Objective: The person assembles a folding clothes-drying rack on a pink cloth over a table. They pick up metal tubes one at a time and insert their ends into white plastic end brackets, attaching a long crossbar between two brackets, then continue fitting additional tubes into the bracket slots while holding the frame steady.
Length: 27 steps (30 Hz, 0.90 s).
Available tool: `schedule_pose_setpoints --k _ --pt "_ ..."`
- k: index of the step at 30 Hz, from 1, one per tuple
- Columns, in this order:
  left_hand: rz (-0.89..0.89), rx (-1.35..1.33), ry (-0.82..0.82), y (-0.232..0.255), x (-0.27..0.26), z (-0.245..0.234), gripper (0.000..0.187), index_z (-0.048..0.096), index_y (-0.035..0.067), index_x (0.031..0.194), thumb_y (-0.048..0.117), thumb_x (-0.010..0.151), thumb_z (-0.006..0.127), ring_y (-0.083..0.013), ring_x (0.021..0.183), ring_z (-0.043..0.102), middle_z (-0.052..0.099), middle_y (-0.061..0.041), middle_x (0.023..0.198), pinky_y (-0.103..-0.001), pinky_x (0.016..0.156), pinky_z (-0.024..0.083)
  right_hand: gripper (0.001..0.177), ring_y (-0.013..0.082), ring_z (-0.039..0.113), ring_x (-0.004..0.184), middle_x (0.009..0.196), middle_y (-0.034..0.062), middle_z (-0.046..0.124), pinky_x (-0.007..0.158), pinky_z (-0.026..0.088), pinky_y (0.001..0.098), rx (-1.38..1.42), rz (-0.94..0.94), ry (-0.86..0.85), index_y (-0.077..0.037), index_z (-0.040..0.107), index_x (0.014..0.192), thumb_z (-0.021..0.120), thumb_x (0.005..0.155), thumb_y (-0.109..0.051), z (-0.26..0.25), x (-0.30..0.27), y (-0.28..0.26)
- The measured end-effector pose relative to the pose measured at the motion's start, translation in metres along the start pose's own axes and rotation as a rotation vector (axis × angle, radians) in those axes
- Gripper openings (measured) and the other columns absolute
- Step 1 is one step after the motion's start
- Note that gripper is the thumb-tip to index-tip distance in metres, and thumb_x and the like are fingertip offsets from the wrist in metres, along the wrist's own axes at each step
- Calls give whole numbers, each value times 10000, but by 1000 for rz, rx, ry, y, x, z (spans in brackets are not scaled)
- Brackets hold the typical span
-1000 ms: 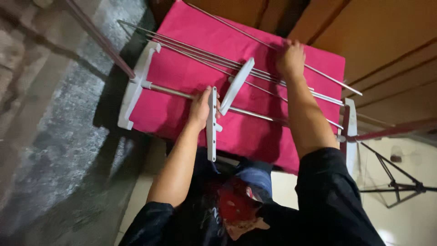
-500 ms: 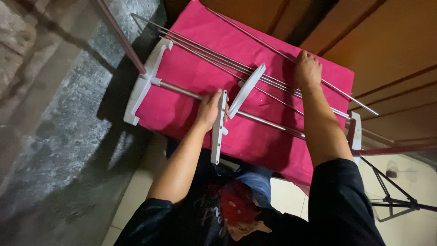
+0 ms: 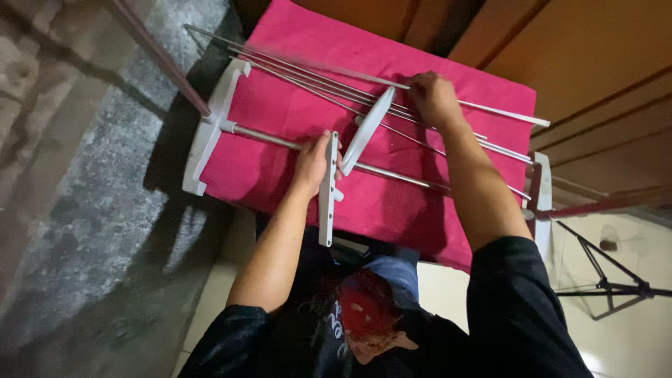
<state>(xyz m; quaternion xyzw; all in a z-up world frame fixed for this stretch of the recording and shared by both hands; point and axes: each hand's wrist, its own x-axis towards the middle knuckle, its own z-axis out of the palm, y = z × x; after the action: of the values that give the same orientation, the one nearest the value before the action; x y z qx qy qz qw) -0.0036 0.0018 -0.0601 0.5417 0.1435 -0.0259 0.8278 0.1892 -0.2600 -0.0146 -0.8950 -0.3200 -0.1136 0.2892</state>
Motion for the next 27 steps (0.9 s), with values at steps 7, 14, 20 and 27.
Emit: schedule_pose_setpoints --k 7,14,20,27 --pt "-14 -34 -25 3 -1 -1 469 622 35 940 475 1029 484 -215 421 572 596 -96 609 -340 408 472 293 434 681 933 1000 235 717 863 533 495 -15 142 -69 -65 786 1088 590 870 -66 -2 1 1" --pt "2 1 -26 0 0 -2 478 633 36 958 479 1034 469 -216 436 581 611 -90 625 -342 416 479 248 441 678 928 976 242 717 860 540 505 -85 99 -19 -44 781 1015 607 839 -62 5 -2 13" --pt "2 9 -21 2 0 -2 476 627 23 947 461 1041 466 -216 425 556 602 -87 615 -353 412 475 199 436 679 893 947 230 722 826 546 505 -68 102 27 -39 775 971 640 832 -85 10 -5 13" --pt "-17 27 -15 7 -4 1 462 626 43 944 445 1051 426 -207 436 555 600 -78 620 -346 429 481 244 379 705 827 925 188 737 755 559 457 56 98 -57 -54 767 1009 734 795 -167 -5 -11 3"
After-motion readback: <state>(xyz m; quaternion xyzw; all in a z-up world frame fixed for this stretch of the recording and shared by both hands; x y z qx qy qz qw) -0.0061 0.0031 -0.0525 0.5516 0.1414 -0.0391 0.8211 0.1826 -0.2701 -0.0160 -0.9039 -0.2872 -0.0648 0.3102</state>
